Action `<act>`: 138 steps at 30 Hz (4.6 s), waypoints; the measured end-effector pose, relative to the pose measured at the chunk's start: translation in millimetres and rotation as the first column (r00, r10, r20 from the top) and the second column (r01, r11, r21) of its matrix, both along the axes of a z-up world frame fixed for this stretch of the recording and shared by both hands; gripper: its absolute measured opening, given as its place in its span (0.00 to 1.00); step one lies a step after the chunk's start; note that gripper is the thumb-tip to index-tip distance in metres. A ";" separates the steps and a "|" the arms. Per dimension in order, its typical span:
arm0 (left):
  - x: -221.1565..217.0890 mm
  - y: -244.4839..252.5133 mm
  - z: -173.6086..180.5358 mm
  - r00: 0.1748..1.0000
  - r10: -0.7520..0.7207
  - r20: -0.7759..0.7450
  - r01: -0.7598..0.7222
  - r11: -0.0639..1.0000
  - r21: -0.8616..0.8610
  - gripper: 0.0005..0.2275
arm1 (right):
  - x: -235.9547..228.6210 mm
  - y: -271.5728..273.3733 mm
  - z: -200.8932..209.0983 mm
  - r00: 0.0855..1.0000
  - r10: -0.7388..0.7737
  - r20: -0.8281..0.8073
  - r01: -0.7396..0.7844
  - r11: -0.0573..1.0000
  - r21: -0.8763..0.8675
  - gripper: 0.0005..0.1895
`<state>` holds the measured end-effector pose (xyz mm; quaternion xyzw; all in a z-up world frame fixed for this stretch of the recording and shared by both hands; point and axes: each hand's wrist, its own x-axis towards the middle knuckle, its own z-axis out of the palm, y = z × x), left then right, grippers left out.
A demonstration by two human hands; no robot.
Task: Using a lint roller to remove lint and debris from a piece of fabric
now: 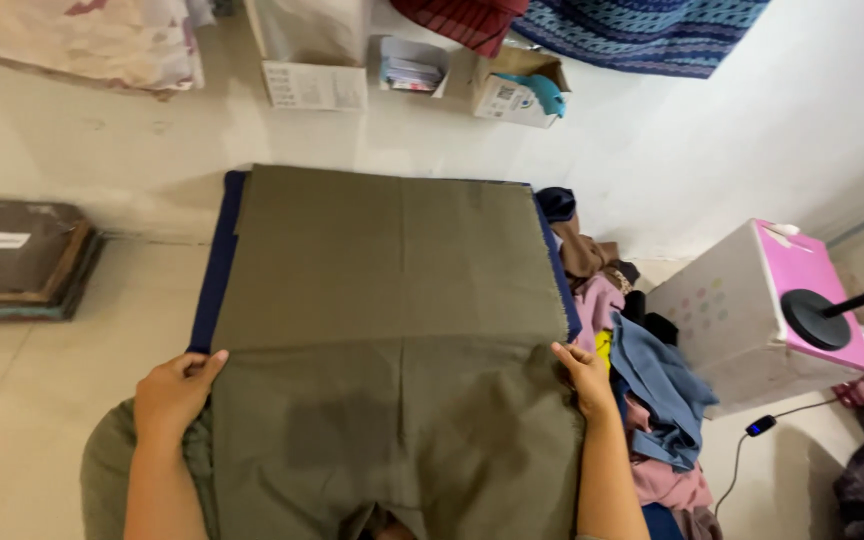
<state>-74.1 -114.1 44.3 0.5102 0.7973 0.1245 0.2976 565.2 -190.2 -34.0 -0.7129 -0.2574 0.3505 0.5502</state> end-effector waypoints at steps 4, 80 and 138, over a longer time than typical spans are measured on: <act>-11.4 -1.0 -27.9 0.988 -0.016 0.153 -0.025 0.964 0.264 0.22 | 6.5 0.5 -12.8 0.995 0.072 -0.068 -0.068 0.996 0.057 0.16; 231.1 225.8 -41.2 0.667 -0.503 -0.550 0.745 0.468 0.476 0.27 | -209.3 239.6 50.7 -0.139 0.281 0.949 -0.551 0.775 -0.310 0.31; 17.6 25.8 47.4 0.688 0.180 0.703 -0.284 0.958 0.033 0.11 | -50.0 48.5 37.5 0.981 -0.024 -0.195 0.143 0.767 0.626 0.07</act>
